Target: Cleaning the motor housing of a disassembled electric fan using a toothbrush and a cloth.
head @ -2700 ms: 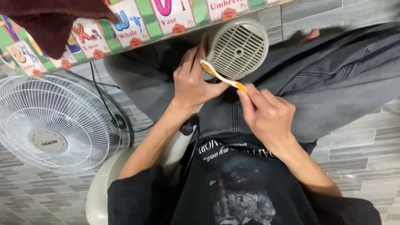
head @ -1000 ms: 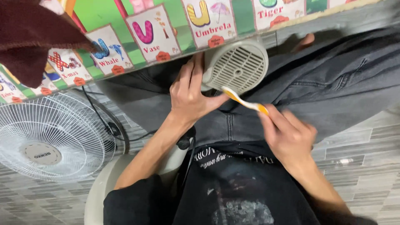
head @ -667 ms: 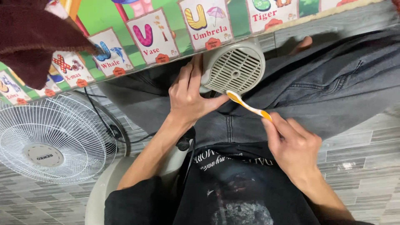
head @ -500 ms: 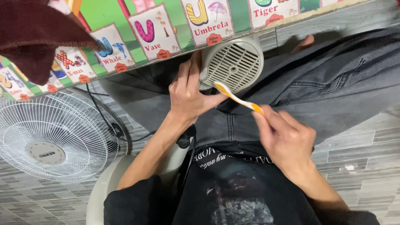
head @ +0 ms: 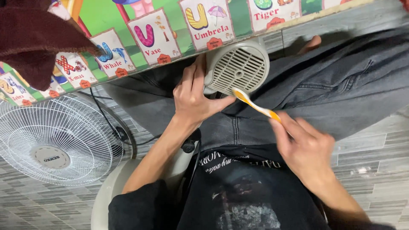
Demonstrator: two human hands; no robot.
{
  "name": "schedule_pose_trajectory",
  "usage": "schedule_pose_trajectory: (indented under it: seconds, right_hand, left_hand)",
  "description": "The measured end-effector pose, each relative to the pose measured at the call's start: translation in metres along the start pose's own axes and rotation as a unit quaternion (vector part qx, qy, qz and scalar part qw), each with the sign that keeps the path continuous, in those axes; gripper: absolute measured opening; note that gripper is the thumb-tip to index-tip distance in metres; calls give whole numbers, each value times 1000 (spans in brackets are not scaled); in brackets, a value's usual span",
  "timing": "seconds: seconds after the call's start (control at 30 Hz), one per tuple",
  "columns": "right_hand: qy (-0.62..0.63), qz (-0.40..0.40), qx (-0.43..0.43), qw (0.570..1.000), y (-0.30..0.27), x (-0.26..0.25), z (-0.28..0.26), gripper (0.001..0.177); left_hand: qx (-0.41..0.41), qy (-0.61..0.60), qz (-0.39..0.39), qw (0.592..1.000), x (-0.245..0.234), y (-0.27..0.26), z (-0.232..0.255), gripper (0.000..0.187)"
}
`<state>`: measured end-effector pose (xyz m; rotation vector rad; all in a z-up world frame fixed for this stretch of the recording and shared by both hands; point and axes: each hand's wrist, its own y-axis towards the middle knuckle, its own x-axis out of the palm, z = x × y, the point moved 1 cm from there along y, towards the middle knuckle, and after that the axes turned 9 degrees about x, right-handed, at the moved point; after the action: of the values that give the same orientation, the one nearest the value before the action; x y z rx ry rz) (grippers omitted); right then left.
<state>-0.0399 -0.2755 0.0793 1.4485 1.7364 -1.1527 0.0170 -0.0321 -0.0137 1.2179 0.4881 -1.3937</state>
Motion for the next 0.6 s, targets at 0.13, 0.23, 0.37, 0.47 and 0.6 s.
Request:
schedule_pose_trajectory:
  seconds: [0.13,0.23,0.37,0.47,0.6]
  right_hand:
    - [21,34,-45,998,31,13,-32,11]
    - [13,23,-48,998,31,5,-31,10]
    - [-12,-4,-19,1000,1,-3,8,10]
    - [0,-11,8,1000,-4,-6,8,12]
    - [67,27,-29,997,30,6,-18,8]
  left_hand:
    - [22,41,61,997,-2,6,0,88]
    - [21,35,63,997,-1,6,-2,90]
    - [29,34,64,997,3,2,-1,89]
    - [24,35,54,998,5,-1,4,87]
    - [6,33,65,997,4,3,6,89]
